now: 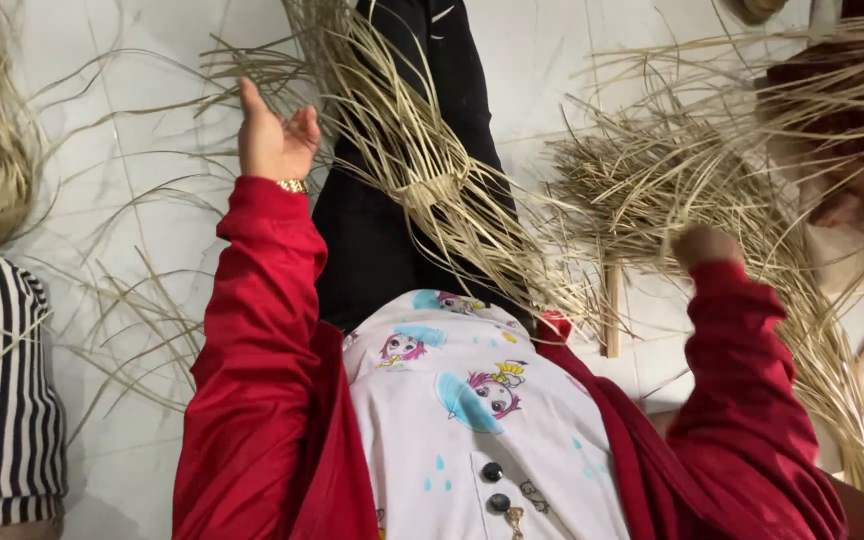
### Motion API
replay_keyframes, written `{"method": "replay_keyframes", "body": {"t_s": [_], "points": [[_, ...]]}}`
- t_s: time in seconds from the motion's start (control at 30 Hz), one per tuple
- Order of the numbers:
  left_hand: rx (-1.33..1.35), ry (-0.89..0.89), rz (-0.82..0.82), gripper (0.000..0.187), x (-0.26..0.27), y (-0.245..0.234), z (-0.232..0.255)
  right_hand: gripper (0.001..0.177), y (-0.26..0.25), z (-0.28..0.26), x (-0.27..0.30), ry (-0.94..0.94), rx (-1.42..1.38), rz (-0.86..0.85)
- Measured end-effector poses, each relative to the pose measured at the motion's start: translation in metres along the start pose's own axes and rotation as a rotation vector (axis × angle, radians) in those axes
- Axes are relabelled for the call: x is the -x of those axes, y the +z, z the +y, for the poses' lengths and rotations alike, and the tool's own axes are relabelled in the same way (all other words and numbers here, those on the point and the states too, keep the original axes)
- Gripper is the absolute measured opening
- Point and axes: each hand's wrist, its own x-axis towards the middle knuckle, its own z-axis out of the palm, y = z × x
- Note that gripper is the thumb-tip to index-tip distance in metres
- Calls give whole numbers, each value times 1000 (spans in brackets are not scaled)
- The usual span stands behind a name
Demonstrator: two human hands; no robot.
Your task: The person is weaving long, thin strips of dried plant material into a bundle, sitting on the floor and using their hands to thread and pull the strips.
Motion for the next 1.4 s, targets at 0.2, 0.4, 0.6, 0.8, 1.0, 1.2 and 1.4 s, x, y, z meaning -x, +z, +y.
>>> {"method": "replay_keyframes", "body": {"t_s": [0.2,0.4,0.6,0.8,1.0,1.2,1.4], "points": [[233,21,18,86,1,-27,4,12,-102,-97,-32,109,-257,771],[209,140,57,56,33,-62,27,14,-106,-148,-53,-76,-333,667],[260,224,106,47,56,-95,46,18,-100,-158,-73,-84,-155,297],[270,243,131,46,67,-110,54,17,-108,-164,-66,-68,-157,261],[199,322,142,41,75,-106,53,15,-99,-163,-68,-112,-192,295],[-502,863,-119,18,125,-13,4,13,-182,-208,-25,-372,-675,646],[-1257,1294,-729,27,177,61,-32,9,-322,-275,202,-1260,-882,806]]}}
